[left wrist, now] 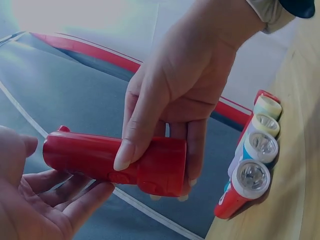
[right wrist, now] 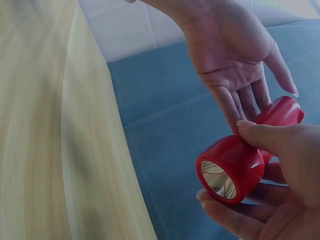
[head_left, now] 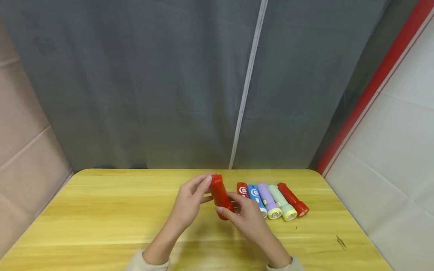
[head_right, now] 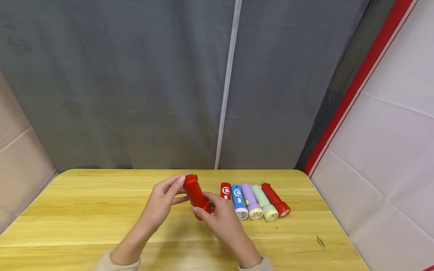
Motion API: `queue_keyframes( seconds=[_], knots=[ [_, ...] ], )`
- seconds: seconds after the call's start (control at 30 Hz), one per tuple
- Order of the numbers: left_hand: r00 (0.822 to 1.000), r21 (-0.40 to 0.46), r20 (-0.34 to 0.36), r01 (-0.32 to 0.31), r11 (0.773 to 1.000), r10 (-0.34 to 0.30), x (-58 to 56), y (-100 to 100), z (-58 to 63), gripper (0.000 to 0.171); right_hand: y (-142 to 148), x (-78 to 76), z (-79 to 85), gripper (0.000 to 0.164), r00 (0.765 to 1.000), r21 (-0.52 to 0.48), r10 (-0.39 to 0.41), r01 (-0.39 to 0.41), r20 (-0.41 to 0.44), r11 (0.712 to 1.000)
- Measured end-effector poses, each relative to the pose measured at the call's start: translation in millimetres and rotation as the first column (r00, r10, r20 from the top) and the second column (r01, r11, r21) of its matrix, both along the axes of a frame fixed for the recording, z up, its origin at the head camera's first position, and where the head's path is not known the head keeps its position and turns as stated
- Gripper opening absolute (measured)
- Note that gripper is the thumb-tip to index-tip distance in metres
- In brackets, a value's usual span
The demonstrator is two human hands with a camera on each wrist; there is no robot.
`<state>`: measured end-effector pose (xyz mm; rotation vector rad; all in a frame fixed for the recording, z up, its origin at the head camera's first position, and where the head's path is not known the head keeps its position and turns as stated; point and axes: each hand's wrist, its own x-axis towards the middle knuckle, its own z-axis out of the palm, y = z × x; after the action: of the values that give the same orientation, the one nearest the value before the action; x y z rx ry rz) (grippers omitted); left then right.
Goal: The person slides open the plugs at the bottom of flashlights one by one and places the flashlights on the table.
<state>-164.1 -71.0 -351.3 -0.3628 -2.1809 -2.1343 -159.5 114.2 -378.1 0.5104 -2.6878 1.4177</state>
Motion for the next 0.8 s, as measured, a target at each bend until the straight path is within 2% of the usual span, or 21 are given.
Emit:
queue_keyframes(
  seconds=[0.1, 0.37, 0.8],
  knots=[
    [1.000, 0.007, 0.010, 0.007, 1.000, -0.007, -0.3, -2, 0.4, 0.036, 1, 0.9, 0.6, 0.046, 1.000, 0.009, 0.011, -0.011, -0.001, 1.000],
    [0.994, 0.065, 0.093, 0.048, 0.997, -0.054, -3.3, -4, -0.5, 0.038, 7, 4.0, 2.0, 0.041, 0.998, 0.025, 0.061, -0.060, -0.033, 0.998],
    [0.967, 0.122, 0.160, 0.181, 0.976, -0.199, -5.0, -13, 0.8, 0.045, 10, 6.9, 5.6, 0.044, 0.993, 0.070, 0.117, -0.115, -0.022, 0.991]
  ],
)
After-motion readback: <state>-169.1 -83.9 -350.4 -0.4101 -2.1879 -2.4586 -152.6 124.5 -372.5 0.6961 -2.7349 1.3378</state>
